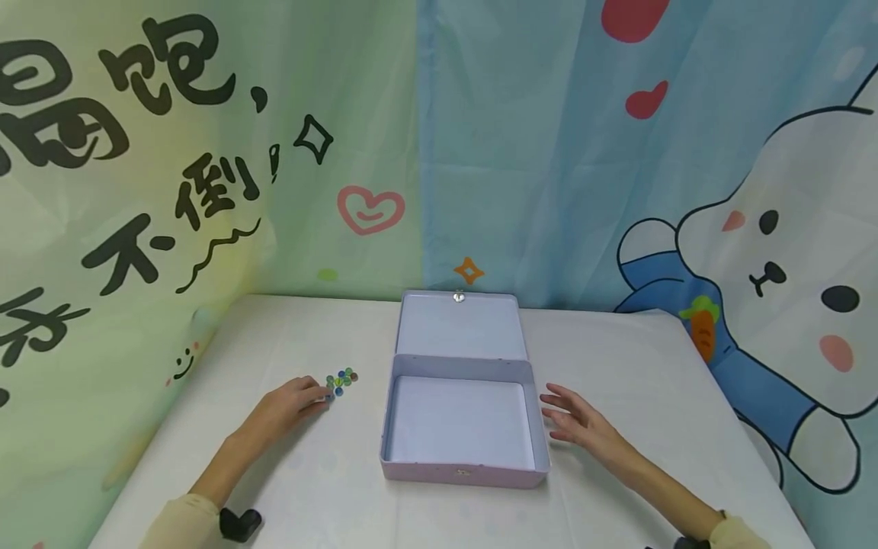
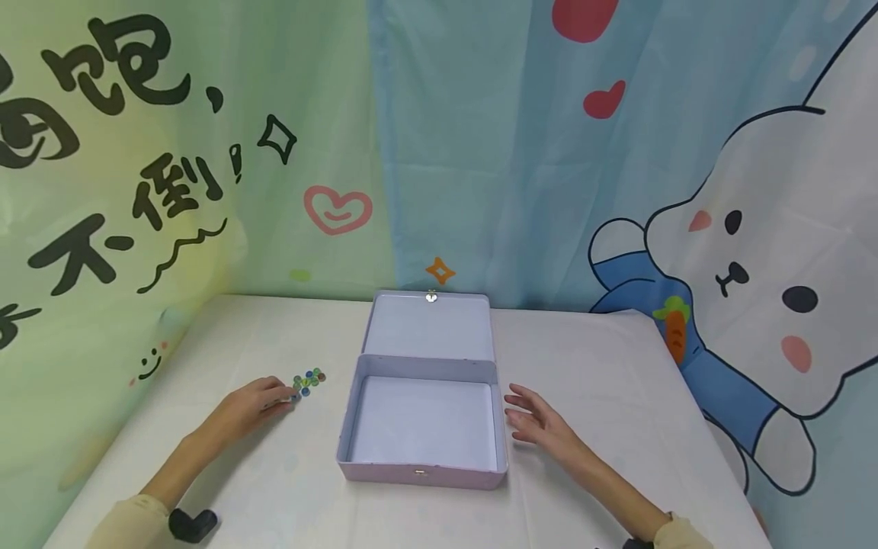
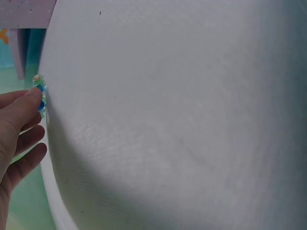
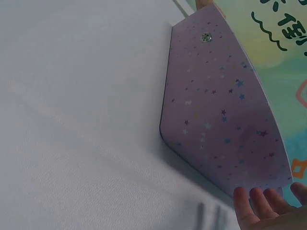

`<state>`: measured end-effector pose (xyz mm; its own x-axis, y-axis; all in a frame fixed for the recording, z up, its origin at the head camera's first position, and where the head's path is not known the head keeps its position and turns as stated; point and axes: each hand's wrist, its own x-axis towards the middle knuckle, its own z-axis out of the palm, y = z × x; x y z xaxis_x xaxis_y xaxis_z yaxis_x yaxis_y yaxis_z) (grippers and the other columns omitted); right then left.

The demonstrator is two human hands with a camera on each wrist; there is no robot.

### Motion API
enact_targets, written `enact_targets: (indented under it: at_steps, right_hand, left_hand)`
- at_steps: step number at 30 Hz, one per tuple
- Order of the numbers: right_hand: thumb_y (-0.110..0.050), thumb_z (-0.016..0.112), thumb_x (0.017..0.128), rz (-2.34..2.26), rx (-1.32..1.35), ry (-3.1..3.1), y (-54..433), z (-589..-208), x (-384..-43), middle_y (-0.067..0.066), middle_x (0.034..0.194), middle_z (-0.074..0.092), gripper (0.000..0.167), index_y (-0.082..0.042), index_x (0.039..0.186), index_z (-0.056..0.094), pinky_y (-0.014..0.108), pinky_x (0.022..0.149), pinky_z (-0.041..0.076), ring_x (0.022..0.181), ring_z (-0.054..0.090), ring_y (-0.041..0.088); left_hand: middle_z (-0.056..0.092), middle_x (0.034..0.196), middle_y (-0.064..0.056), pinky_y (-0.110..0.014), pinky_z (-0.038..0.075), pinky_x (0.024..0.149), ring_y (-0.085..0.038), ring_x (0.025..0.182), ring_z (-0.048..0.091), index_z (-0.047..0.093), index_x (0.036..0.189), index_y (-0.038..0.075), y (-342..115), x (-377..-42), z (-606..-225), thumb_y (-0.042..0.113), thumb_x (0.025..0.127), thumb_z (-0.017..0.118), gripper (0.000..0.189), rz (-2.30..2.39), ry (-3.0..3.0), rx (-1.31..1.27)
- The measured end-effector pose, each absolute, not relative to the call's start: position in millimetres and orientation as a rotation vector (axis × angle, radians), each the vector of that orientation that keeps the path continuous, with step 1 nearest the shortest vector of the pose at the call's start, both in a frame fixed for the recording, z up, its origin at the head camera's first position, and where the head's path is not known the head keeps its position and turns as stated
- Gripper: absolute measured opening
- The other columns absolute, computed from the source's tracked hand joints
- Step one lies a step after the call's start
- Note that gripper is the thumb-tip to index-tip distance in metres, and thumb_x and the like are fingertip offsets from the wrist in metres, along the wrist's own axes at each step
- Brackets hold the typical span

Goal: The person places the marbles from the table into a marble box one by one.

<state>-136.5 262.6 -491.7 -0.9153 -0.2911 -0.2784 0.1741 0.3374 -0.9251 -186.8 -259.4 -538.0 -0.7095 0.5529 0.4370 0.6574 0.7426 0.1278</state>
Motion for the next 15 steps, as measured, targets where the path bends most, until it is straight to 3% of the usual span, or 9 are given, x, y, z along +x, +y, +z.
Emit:
enact_targets:
  at_steps: [6, 15]
  right_hand:
    - [-0.026, 0.055, 0.099, -1.607, -0.141, 2.216, 256.2, -492.1, -135.8, 0.022, 0.156, 0.027, 0.065, -0.015, 0.154, 0.021, 0.031, 0.097, 0.052, 0.14, 0.036, 0.043]
    - [-0.03, 0.06, 0.096, -1.592, -0.059, 2.22, 251.7, -495.4, -134.7, 0.019, 0.158, 0.025, 0.07, -0.018, 0.154, 0.022, 0.033, 0.099, 0.051, 0.142, 0.035, 0.04]
  left_hand:
    - [0.068, 0.087, -0.001, -0.025, 0.054, 0.064, -0.01, 0.074, 0.062, 0.073, 0.1, 0.012, -254.7, -189.0, -541.4, 0.01, 0.075, 0.082, 0.027, -0.387, -2.59, -0.914]
    - [0.066, 0.082, 0.002, -0.025, 0.054, 0.063, -0.009, 0.072, 0.061, 0.071, 0.099, 0.01, -252.6, -190.0, -543.6, 0.011, 0.075, 0.082, 0.026, -0.385, -2.605, -0.875]
